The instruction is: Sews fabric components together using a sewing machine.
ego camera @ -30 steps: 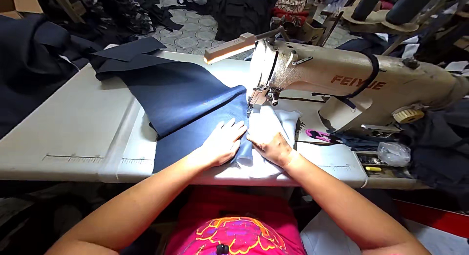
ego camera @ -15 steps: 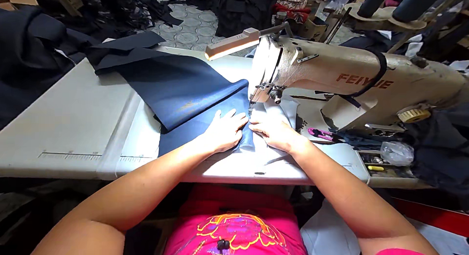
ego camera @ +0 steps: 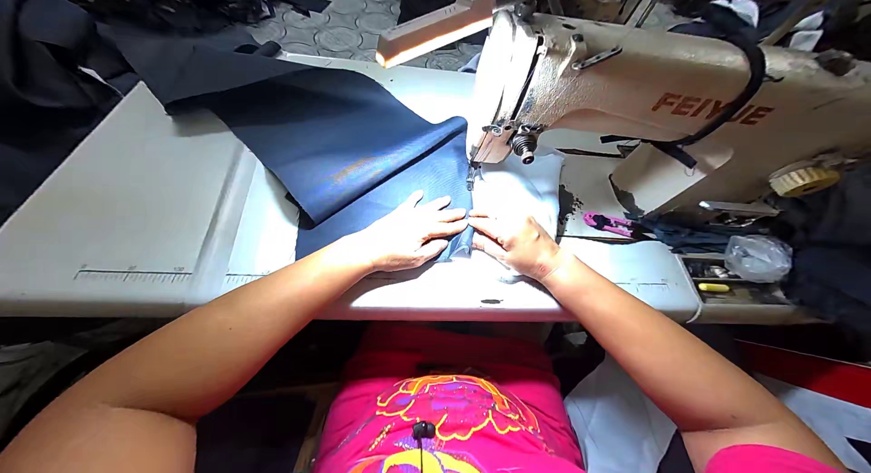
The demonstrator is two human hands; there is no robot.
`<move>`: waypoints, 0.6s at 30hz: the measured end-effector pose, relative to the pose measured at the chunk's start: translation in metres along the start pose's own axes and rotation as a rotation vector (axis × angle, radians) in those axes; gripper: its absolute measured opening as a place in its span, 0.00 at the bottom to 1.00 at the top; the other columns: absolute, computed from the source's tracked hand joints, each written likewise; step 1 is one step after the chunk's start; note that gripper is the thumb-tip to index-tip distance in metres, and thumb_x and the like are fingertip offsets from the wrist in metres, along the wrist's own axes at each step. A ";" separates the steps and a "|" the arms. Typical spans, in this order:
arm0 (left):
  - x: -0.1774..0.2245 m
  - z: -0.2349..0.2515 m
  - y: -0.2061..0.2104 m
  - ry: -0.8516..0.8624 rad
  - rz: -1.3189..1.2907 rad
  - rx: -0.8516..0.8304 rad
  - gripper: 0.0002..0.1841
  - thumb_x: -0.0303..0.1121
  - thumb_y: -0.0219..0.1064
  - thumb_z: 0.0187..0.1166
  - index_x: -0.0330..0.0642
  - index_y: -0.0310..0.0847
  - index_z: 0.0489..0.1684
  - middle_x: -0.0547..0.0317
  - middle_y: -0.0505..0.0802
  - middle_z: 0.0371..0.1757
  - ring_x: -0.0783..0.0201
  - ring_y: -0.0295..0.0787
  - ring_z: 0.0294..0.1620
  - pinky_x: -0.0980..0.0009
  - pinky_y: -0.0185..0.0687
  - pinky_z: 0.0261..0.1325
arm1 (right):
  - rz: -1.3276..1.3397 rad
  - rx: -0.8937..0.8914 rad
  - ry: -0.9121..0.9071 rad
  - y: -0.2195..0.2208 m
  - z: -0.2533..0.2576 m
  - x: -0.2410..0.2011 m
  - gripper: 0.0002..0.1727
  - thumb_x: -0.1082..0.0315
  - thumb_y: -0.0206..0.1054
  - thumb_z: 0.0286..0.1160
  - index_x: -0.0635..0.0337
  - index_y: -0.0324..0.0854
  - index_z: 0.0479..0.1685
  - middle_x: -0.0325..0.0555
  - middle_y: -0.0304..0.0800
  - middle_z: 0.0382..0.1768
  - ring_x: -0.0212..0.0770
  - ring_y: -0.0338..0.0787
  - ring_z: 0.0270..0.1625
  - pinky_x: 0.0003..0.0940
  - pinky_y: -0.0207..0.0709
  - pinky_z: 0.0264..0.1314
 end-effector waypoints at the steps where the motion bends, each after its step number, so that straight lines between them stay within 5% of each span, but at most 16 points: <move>1: 0.002 -0.003 0.000 0.027 -0.005 0.008 0.26 0.40 0.47 0.87 0.48 0.78 0.82 0.60 0.78 0.86 0.47 0.59 0.93 0.28 0.36 0.88 | -0.022 -0.009 -0.002 -0.001 -0.002 -0.004 0.18 0.62 0.65 0.77 0.66 0.93 0.51 0.56 0.95 0.56 0.52 0.96 0.55 0.46 0.87 0.58; 10: 0.018 -0.022 0.008 0.153 0.025 -0.031 0.24 0.47 0.48 0.89 0.60 0.85 0.75 0.66 0.79 0.85 0.48 0.60 0.93 0.23 0.36 0.86 | 0.013 -0.078 -0.031 -0.005 -0.028 -0.015 0.21 0.54 0.61 0.82 0.60 0.94 0.55 0.51 0.95 0.60 0.46 0.93 0.62 0.40 0.83 0.67; 18: -0.003 -0.006 -0.002 0.083 0.019 -0.053 0.23 0.48 0.48 0.90 0.63 0.84 0.76 0.68 0.78 0.86 0.49 0.58 0.93 0.22 0.33 0.86 | 0.073 -0.083 -0.012 -0.006 -0.013 0.008 0.17 0.62 0.64 0.79 0.60 0.94 0.54 0.52 0.95 0.58 0.48 0.93 0.62 0.44 0.82 0.68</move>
Point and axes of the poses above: each hand's wrist, its own z-axis towards the middle knuckle, its own y-axis out of the palm, x = y × z, the point moved 9 cm from there along z, towards the middle knuckle
